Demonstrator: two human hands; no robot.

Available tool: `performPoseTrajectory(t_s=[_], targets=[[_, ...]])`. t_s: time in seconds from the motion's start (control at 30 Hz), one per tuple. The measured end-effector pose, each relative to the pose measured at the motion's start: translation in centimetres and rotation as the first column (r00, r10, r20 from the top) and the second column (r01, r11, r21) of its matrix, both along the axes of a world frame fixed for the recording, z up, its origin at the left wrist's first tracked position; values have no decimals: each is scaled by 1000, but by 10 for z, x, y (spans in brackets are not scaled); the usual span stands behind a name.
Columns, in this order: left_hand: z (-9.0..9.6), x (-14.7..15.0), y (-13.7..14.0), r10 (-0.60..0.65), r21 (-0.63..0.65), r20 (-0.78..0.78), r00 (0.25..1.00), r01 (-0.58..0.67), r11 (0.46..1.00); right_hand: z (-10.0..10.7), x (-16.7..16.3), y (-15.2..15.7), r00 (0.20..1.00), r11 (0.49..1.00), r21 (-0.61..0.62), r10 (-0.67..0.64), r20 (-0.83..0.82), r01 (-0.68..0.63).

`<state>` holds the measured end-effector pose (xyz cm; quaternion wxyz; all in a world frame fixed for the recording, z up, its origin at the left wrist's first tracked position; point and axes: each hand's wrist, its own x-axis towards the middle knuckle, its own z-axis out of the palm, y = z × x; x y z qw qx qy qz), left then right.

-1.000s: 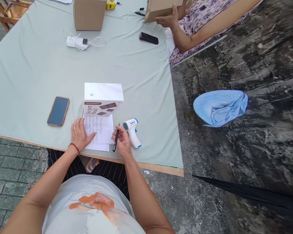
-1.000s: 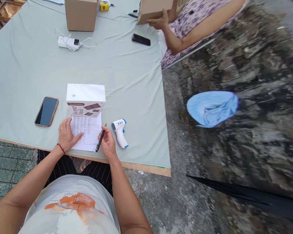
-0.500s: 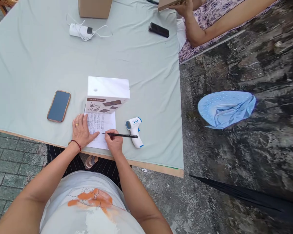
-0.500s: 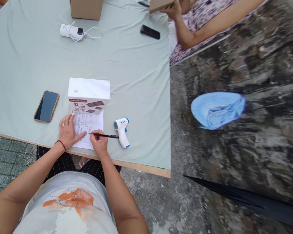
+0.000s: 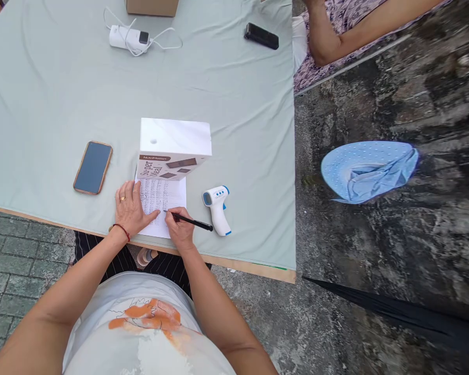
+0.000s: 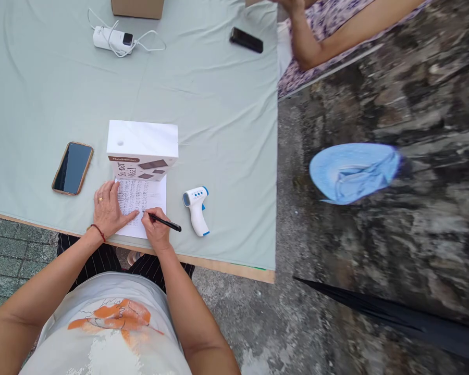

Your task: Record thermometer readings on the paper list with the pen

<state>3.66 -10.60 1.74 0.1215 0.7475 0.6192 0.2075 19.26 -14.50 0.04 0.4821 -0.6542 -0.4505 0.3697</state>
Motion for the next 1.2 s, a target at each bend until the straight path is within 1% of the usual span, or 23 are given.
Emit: performPoseTrajectory(t_s=[0.33, 0.77, 0.9, 1.2], targets=[[-1, 1, 0, -1, -4, 14, 1000, 1, 1000, -1, 1, 0, 997, 1000, 10, 21, 70, -22], [0, 1, 0, -1, -5, 9, 1000, 1, 1000, -3, 1, -1, 997, 999, 32, 11, 74, -14], [0, 1, 0, 4, -4, 1, 1000, -4, 1000, -5, 1, -1, 999, 999, 32, 12, 53, -13], [1, 1, 0, 4, 5, -36, 999, -4, 1000, -10, 2, 0, 994, 992, 125, -9, 112, -5]])
